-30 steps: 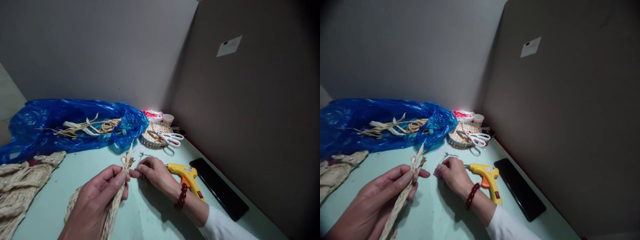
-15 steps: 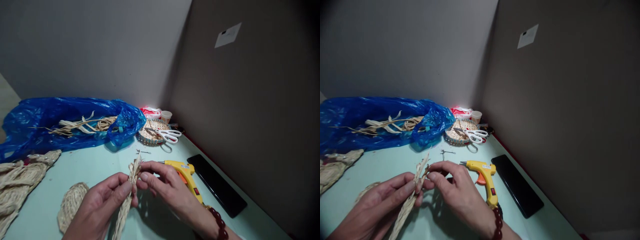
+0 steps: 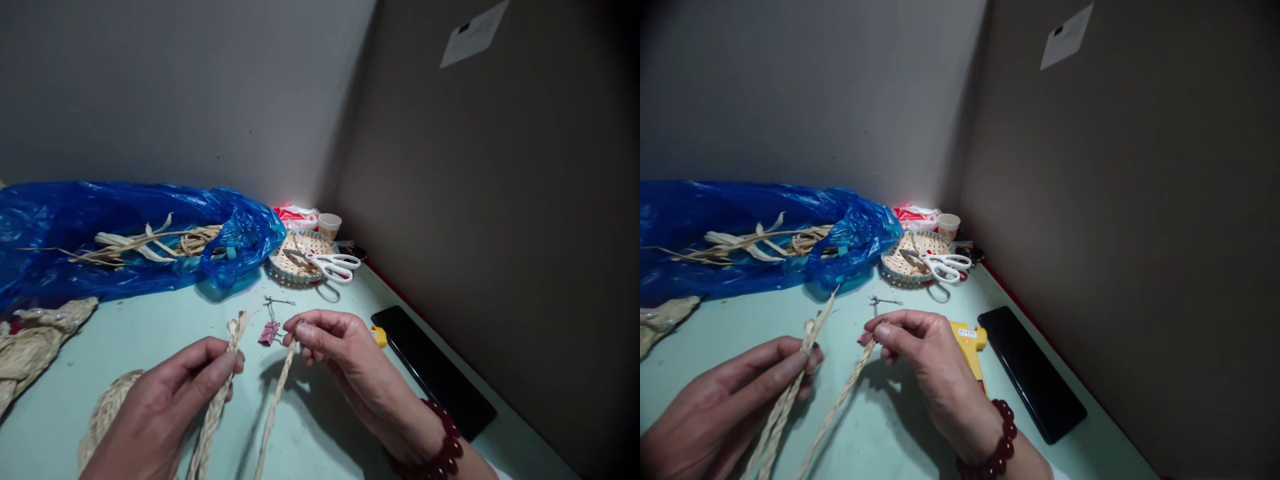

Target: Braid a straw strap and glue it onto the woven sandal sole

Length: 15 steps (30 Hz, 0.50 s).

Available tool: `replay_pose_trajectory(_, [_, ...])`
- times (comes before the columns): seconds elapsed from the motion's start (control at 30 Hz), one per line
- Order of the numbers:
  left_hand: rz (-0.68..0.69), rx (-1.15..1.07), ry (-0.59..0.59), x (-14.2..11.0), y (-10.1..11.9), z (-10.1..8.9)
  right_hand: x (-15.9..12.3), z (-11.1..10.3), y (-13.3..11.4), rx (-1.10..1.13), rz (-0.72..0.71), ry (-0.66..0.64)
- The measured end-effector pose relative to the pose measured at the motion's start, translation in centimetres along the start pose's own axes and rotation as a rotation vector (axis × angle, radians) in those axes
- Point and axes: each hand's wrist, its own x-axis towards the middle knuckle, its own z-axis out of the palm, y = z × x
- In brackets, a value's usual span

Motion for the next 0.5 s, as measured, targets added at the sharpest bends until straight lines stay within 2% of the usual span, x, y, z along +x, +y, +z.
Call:
replay_pose_trajectory(0.1, [-0.002, 0.078, 0.034, 0.3, 0.2, -0.4, -0.1, 0.0, -0.4, 0.083, 0.022, -0.010])
replay_pose_trajectory(0.2, [0.003, 0.141, 0.011, 0.1, 0.6, -0.3, -0.5, 0.0, -1.2, 0.040, -0.030, 0.075])
replay_pose_trajectory(0.27, [-0.022, 0.127, -0.024, -0.1, 0.8, -0.2, -1.1, 0.1, -1.7, -0.069, -0.153, 0.183])
replay_pose_trajectory(0.37, [-0.049, 0.076, -0.067, -0.2, 0.7, 0.0, -2.5, 1.0, -2.3, -0.235, -0.449, 0.319])
replay_pose_trajectory(0.43, [-0.046, 0.024, -0.077, -0.2, 0.5, 0.1, -3.8, 1.7, -2.1, -0.354, -0.647, 0.318])
replay_pose_trajectory(0.5, [-0.046, -0.067, -0.071, -0.2, 0.4, 0.1, -5.2, 2.3, -1.5, -0.516, -0.710, 0.205])
